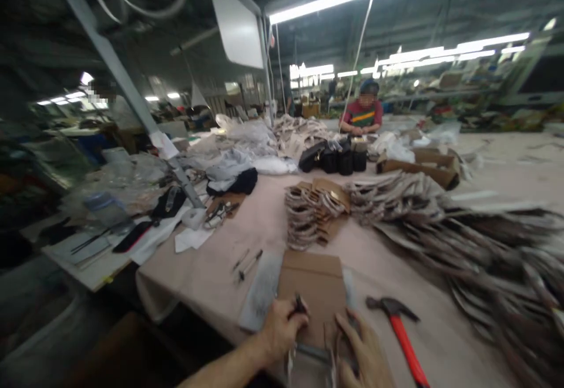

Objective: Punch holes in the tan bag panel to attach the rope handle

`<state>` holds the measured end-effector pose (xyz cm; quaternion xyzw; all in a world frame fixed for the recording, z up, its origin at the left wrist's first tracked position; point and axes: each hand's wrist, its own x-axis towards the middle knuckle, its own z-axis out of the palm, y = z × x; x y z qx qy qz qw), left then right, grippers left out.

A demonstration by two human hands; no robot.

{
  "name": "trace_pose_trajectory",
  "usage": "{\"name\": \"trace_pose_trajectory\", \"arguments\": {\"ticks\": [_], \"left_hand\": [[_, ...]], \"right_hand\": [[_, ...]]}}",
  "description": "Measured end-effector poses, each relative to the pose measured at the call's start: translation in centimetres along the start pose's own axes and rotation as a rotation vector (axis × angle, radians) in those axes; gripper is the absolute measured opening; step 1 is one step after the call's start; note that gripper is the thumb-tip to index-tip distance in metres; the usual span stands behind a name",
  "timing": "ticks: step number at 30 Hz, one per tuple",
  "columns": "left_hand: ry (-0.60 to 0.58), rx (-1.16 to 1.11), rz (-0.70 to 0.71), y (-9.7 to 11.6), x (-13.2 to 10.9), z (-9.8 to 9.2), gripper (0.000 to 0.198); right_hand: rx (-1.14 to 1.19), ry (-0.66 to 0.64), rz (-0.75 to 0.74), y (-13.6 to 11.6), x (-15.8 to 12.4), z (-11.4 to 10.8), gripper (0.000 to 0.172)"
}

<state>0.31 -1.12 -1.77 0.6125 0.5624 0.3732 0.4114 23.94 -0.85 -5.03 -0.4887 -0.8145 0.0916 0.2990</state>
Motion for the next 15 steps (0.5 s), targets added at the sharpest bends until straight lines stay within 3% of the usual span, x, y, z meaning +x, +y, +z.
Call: {"name": "trace_pose_trajectory", "arguments": {"ticks": [3, 6, 10, 15], "left_hand": [[0.052, -0.132, 0.078, -1.6, -0.8, 0.6, 0.012], [0.063, -0.210, 0.102, -2.1, -0.7, 0.4, 0.012], [0.120, -0.344, -0.015, -2.2, -0.3, 0.0, 0.019], [0.093, -0.301, 0.012, -2.2, -0.6, 0.0, 0.020]], "right_hand": [[0.090, -0.052, 0.049, 0.5, -3.2, 1.1, 0.055], [0.099, -0.054, 0.035, 0.5, -3.3, 1.6, 0.056], [0.074, -0.004, 0.065, -0.8, -3.3, 1.8, 0.053], [0.110, 0.123, 0.173, -2.6, -4.4, 2.1, 0.042]]}}
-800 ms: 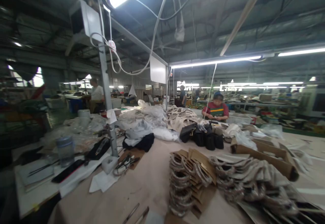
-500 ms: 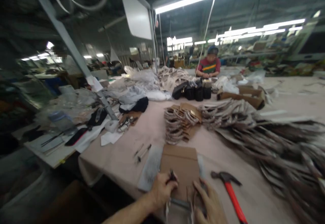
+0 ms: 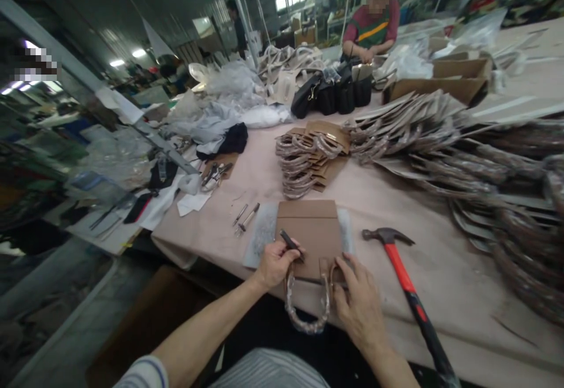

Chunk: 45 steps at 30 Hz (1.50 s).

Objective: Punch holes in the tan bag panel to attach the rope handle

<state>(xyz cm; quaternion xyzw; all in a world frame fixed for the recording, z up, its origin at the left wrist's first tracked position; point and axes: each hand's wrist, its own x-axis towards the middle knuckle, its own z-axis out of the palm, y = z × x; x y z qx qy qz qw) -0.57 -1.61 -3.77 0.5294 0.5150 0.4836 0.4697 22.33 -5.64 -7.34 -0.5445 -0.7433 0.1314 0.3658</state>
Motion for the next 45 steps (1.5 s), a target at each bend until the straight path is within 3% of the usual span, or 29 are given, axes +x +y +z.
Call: {"name": "trace_pose_trajectory", "arguments": {"ticks": [6, 13, 15, 18, 20, 24, 26, 31, 35, 41, 45], "left_hand": [[-0.028, -0.042, -0.059, 0.4, 0.0, 0.2, 0.023], [-0.050, -0.041, -0.098, 0.0, 0.2, -0.2, 0.027], [-0.065, -0.050, -0.117, -0.1, 0.1, -0.4, 0.028], [-0.071, -0.063, -0.125, -0.3, -0.1, -0.6, 0.029], [-0.071, -0.086, -0.126, -0.4, -0.1, -0.7, 0.031], [-0.073, -0.150, -0.149, -0.4, -0.1, -0.8, 0.034], [-0.071, -0.150, -0.148, -0.3, -0.1, -0.8, 0.034], [-0.050, -0.169, -0.169, 0.2, -0.1, -0.6, 0.037], [-0.029, -0.352, -0.254, 1.0, 0.0, -0.2, 0.043], [-0.093, -0.365, -0.381, 3.5, -0.1, -0.7, 0.047], [-0.081, -0.365, -0.321, 4.0, -0.3, -0.5, 0.046]], "right_hand": [[0.024, 0.115, 0.282, -2.6, -0.8, -0.8, 0.038], [0.130, -0.054, 0.689, -5.5, 0.0, -2.9, 0.049], [0.283, -0.030, 0.879, -5.8, -0.3, -2.8, 0.050], [0.639, 0.117, 1.206, -5.8, -1.3, -2.0, 0.050], [0.870, 0.163, 1.314, -5.8, -2.0, -1.1, 0.048], [1.394, 0.016, 1.372, -6.5, -2.4, 0.3, 0.045], [1.532, -0.029, 1.396, -7.1, -2.0, 0.8, 0.045], [1.477, -0.003, 1.361, -8.5, -0.6, 1.8, 0.041], [1.419, 0.063, 1.253, -9.1, 0.1, 1.7, 0.047], [1.440, -0.195, 1.172, -8.5, 0.6, 0.0, 0.042], [1.440, -0.133, 1.176, -8.7, 1.1, -0.3, 0.056]]}}
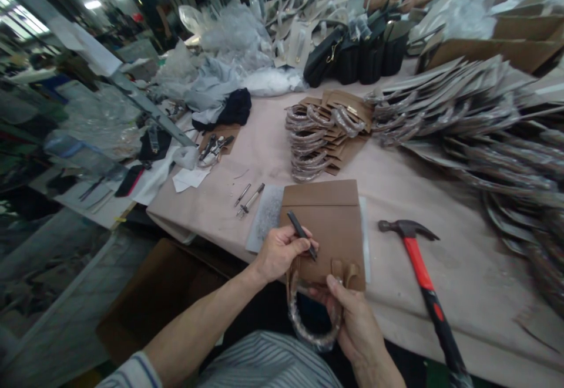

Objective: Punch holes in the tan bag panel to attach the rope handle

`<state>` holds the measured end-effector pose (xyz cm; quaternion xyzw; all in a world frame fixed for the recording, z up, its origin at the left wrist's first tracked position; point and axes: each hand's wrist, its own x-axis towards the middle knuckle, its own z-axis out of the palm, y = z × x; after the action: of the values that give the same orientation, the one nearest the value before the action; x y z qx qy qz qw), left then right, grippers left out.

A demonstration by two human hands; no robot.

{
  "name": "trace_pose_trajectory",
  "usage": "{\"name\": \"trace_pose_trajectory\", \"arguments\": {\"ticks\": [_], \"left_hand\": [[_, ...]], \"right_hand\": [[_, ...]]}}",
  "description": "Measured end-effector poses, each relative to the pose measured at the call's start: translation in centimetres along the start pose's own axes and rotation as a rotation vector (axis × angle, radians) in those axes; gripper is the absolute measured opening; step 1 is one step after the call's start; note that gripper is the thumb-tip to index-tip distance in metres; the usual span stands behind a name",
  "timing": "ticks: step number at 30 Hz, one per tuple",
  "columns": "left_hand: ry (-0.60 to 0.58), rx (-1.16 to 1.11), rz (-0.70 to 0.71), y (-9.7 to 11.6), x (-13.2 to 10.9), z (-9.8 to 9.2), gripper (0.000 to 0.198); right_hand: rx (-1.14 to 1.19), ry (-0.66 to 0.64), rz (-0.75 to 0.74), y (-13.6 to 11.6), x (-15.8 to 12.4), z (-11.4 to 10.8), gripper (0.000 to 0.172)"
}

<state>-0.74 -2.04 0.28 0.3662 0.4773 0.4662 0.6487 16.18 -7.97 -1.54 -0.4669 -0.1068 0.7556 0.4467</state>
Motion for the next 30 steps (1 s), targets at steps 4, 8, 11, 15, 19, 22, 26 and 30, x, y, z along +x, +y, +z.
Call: {"name": "trace_pose_trajectory", "arguments": {"ticks": [4, 8, 11, 15, 19, 22, 26, 30], "left_hand": [[0.051, -0.042, -0.018, -0.2, 0.0, 0.0, 0.047], [0.064, -0.058, -0.072, 0.2, -0.2, -0.2, 0.046], [0.055, -0.038, -0.037, 0.6, 0.0, -0.2, 0.042], [0.038, 0.037, 0.046, 1.0, 1.5, -0.1, 0.040], [-0.004, -0.008, 0.006, 1.4, 3.2, 0.0, 0.047], [0.002, -0.032, -0.022, 1.3, 3.6, -0.1, 0.049], [0.036, -0.009, -0.048, 0.4, 3.6, -0.2, 0.044], [0.032, 0.040, -0.049, -0.8, 4.2, -0.3, 0.035]], "right_hand": [[0.028, -0.002, -0.019, 0.2, 0.1, 0.5, 0.065], [0.051, -0.050, -0.037, 0.2, 0.0, 0.6, 0.065], [0.053, -0.041, -0.030, -0.2, 0.3, 0.9, 0.063], [0.026, 0.038, -0.025, -1.1, 1.2, 1.9, 0.060], [0.031, 0.037, -0.039, -1.9, 2.0, 2.2, 0.049], [0.002, 0.011, -0.042, -2.2, 2.2, 1.9, 0.042], [-0.017, 0.012, -0.019, -2.3, 2.2, 1.8, 0.042], [-0.062, 0.132, 0.040, -2.0, 2.1, 2.3, 0.047]]}}
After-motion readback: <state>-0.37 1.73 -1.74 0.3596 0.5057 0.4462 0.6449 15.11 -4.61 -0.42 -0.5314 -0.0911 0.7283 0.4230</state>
